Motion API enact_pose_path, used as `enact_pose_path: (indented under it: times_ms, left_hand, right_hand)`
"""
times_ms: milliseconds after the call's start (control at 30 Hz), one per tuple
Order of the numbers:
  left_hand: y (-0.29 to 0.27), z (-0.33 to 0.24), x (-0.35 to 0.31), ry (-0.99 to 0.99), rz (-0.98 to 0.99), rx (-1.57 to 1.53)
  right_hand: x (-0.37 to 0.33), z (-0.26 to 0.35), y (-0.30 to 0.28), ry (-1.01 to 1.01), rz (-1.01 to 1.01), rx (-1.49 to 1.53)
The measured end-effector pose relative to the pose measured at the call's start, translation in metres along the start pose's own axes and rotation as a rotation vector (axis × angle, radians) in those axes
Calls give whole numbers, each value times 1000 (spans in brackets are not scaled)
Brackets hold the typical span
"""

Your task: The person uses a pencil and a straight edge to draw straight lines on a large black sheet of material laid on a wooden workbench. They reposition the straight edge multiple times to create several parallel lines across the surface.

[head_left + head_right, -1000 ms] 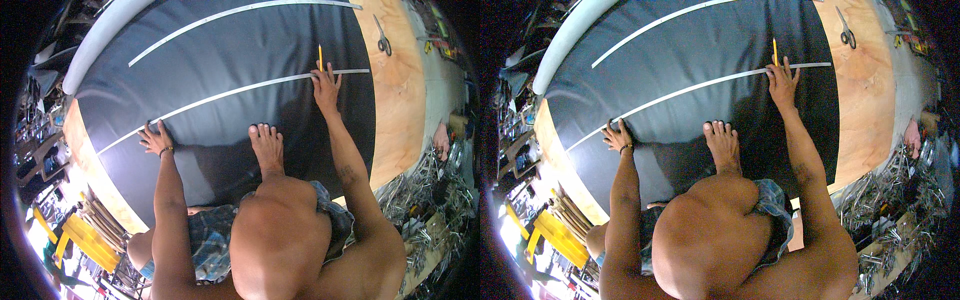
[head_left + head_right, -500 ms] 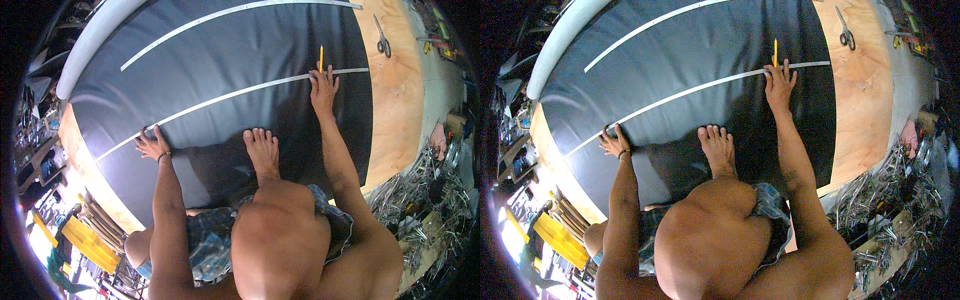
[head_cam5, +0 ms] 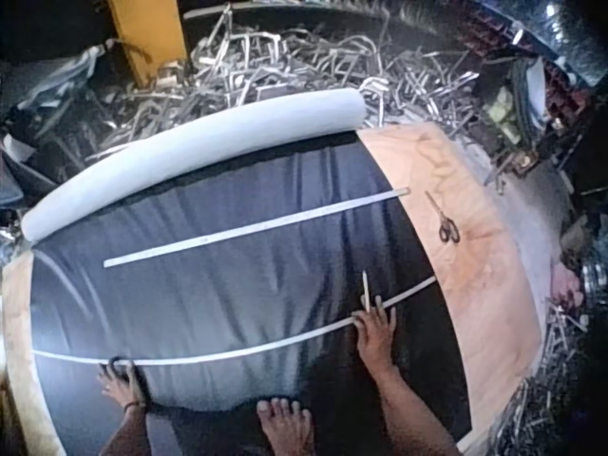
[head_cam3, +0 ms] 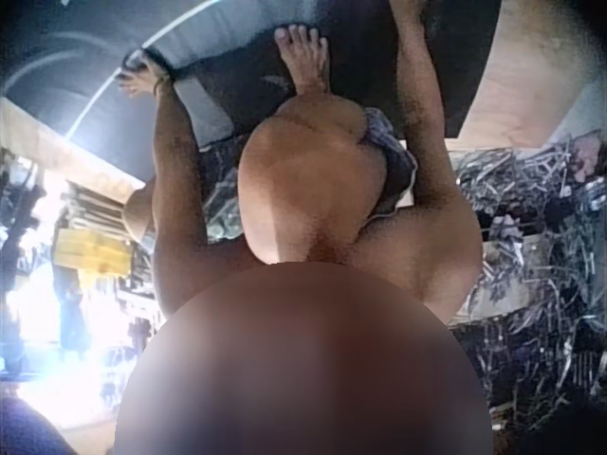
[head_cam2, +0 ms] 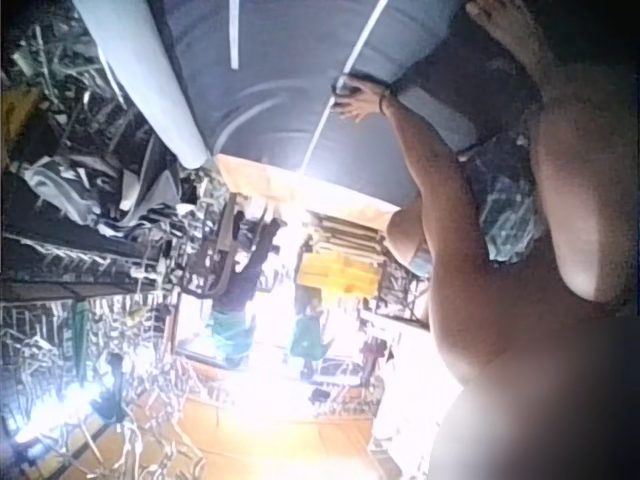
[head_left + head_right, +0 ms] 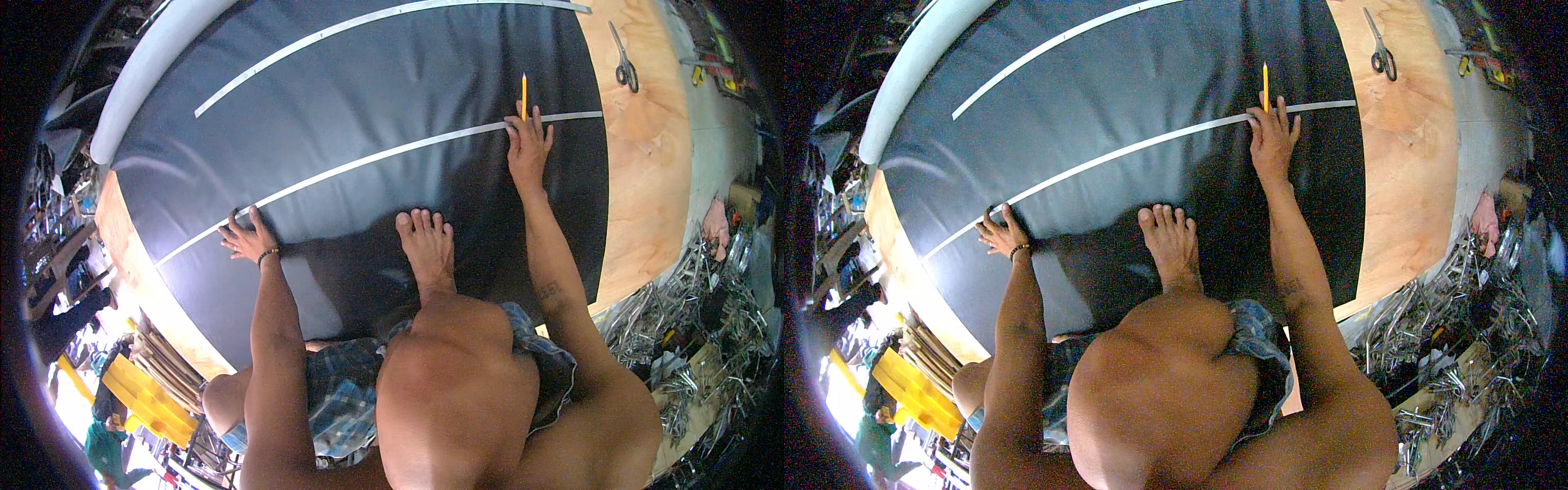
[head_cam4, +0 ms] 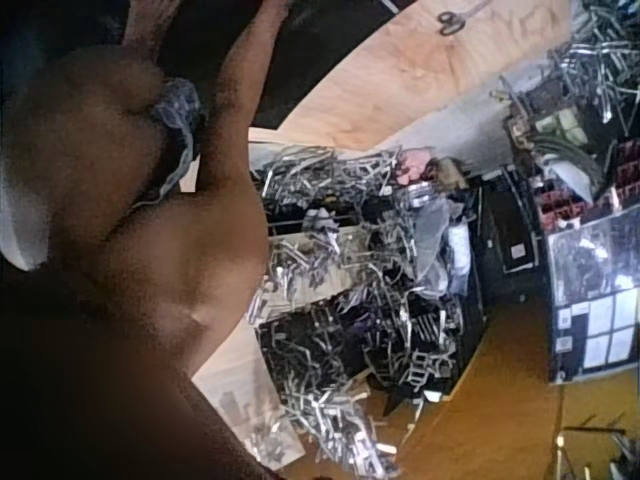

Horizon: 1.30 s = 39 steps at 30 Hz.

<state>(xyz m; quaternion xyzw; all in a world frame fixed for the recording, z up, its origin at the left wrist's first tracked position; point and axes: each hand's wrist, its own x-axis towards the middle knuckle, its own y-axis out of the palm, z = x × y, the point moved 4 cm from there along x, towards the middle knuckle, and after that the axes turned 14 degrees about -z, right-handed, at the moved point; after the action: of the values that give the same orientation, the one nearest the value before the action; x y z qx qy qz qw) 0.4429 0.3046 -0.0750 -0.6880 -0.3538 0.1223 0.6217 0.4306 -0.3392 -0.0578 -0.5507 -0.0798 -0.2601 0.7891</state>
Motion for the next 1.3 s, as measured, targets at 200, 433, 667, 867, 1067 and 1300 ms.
enact_pose_path:
  times_ms: [200, 433, 667, 867, 1067, 1300]
  left_hand:
    - [-3, -3, -1, -4, 10, -1]
    - [2, 1, -1, -3, 4, 9]
    - [13, 13, 5, 32, -72, 114]
    - [13, 13, 3, 19, -60, 63]
    - [9, 10, 2, -6, -36, 41]
    - [3, 0, -3, 9, -42, -6]
  right_hand:
    - [1, 0, 0, 9, 37, -29]
    - [4, 2, 1, -7, -15, -66]
    - [3, -1, 2, 6, -27, -54]
    - [5, 4, -5, 34, 8, -21]
    - [7, 8, -5, 44, -15, -18]
    - [8, 6, -5, 85, -67, 16]
